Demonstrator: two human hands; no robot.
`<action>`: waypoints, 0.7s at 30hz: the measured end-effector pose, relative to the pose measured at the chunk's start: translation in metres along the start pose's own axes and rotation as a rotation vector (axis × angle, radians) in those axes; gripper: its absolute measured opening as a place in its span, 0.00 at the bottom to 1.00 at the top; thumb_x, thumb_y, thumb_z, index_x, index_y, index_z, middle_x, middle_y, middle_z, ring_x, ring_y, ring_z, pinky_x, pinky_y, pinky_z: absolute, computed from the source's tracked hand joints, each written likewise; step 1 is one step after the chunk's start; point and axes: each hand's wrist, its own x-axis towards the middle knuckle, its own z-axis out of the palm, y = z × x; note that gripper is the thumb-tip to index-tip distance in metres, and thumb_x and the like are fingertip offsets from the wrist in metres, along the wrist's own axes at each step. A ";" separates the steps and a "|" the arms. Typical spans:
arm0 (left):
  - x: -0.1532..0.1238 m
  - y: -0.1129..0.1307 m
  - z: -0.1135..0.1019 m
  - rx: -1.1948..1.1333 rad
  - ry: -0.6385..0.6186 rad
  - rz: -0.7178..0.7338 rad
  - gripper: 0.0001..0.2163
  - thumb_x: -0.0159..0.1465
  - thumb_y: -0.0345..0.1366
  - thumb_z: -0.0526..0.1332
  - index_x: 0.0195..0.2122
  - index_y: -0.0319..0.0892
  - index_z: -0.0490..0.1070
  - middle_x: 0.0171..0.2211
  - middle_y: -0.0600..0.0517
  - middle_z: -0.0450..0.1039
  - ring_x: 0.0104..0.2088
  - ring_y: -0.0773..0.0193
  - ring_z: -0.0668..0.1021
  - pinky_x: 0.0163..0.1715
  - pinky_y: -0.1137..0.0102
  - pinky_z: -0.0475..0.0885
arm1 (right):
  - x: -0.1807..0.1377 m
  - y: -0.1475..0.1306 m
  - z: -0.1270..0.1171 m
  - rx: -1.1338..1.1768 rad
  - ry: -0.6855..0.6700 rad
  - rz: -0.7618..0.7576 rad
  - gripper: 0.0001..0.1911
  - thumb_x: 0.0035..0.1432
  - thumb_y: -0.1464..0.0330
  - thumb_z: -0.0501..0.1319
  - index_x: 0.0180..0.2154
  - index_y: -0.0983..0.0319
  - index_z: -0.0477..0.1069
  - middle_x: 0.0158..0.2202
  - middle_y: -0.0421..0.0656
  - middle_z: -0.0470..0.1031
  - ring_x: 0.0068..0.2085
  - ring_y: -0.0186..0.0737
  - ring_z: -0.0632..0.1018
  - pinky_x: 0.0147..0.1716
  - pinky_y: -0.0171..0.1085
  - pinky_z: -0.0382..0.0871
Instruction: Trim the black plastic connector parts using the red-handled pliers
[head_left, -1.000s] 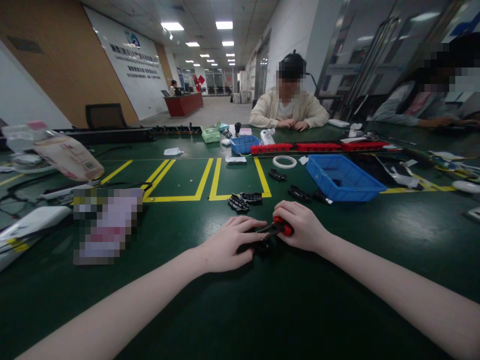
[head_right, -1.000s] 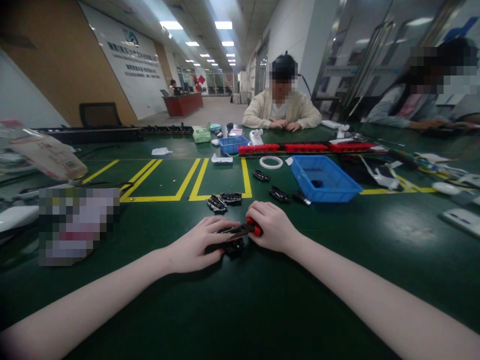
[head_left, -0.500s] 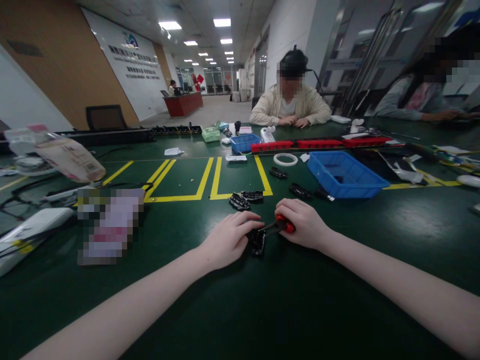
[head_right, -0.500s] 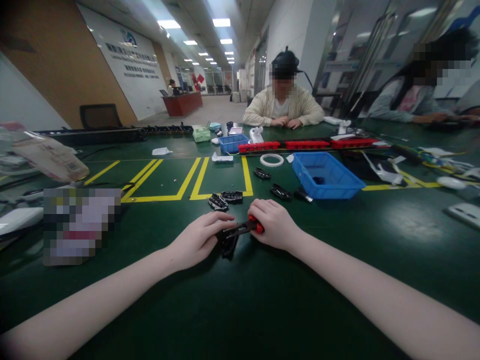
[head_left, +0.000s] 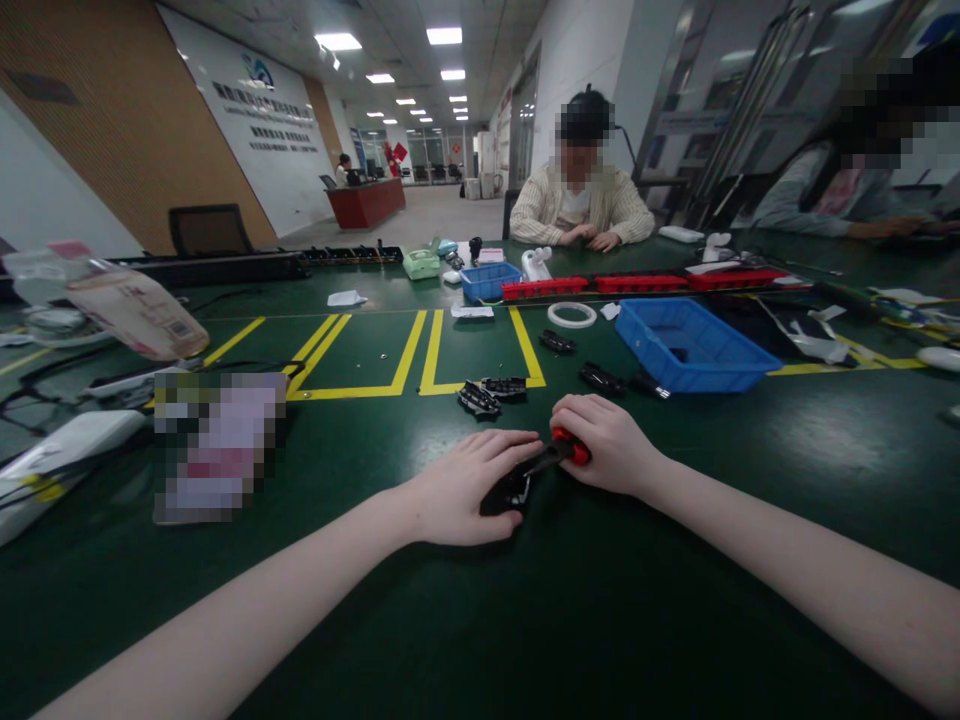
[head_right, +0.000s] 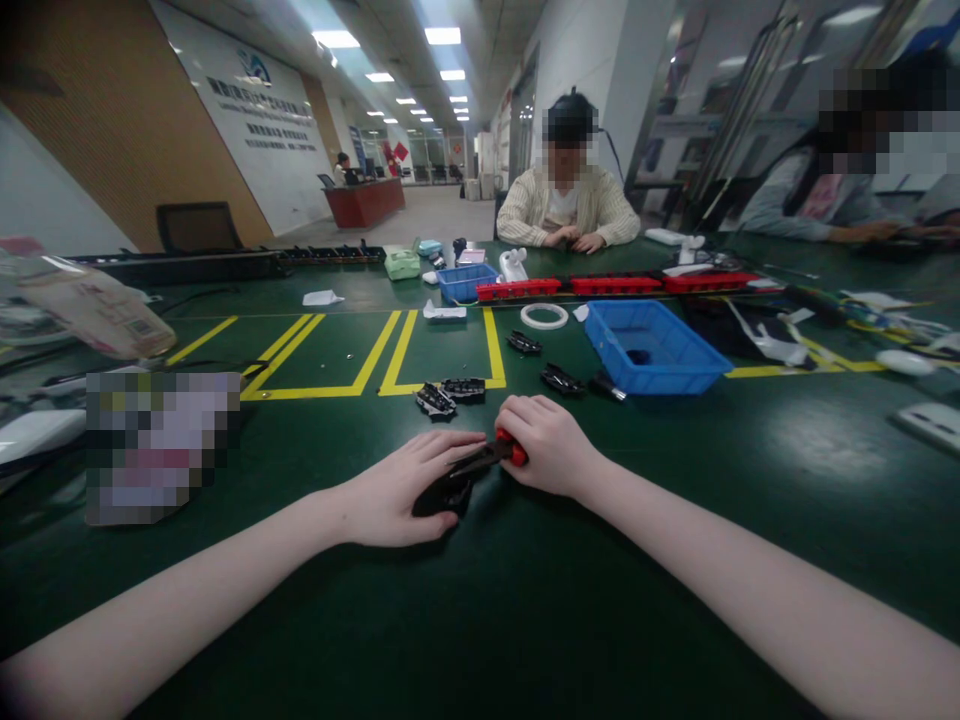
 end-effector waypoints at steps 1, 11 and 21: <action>0.000 0.000 0.001 -0.004 0.013 -0.010 0.32 0.60 0.39 0.62 0.64 0.44 0.52 0.63 0.46 0.56 0.61 0.52 0.62 0.60 0.55 0.60 | 0.000 0.000 0.000 0.002 -0.004 0.005 0.06 0.49 0.72 0.56 0.33 0.63 0.65 0.35 0.50 0.72 0.35 0.45 0.72 0.36 0.41 0.68; 0.003 -0.007 0.009 0.067 0.078 -0.067 0.38 0.58 0.51 0.63 0.64 0.40 0.51 0.62 0.42 0.56 0.61 0.50 0.61 0.59 0.53 0.60 | 0.001 -0.001 0.001 0.035 -0.036 0.056 0.14 0.48 0.71 0.60 0.40 0.64 0.66 0.39 0.50 0.71 0.39 0.47 0.73 0.39 0.43 0.69; 0.001 -0.002 0.005 0.001 0.112 -0.119 0.33 0.59 0.43 0.61 0.64 0.40 0.52 0.58 0.43 0.61 0.56 0.52 0.66 0.56 0.55 0.65 | 0.003 -0.001 -0.001 0.028 -0.063 0.018 0.07 0.48 0.72 0.58 0.33 0.62 0.65 0.33 0.48 0.73 0.37 0.47 0.73 0.38 0.44 0.68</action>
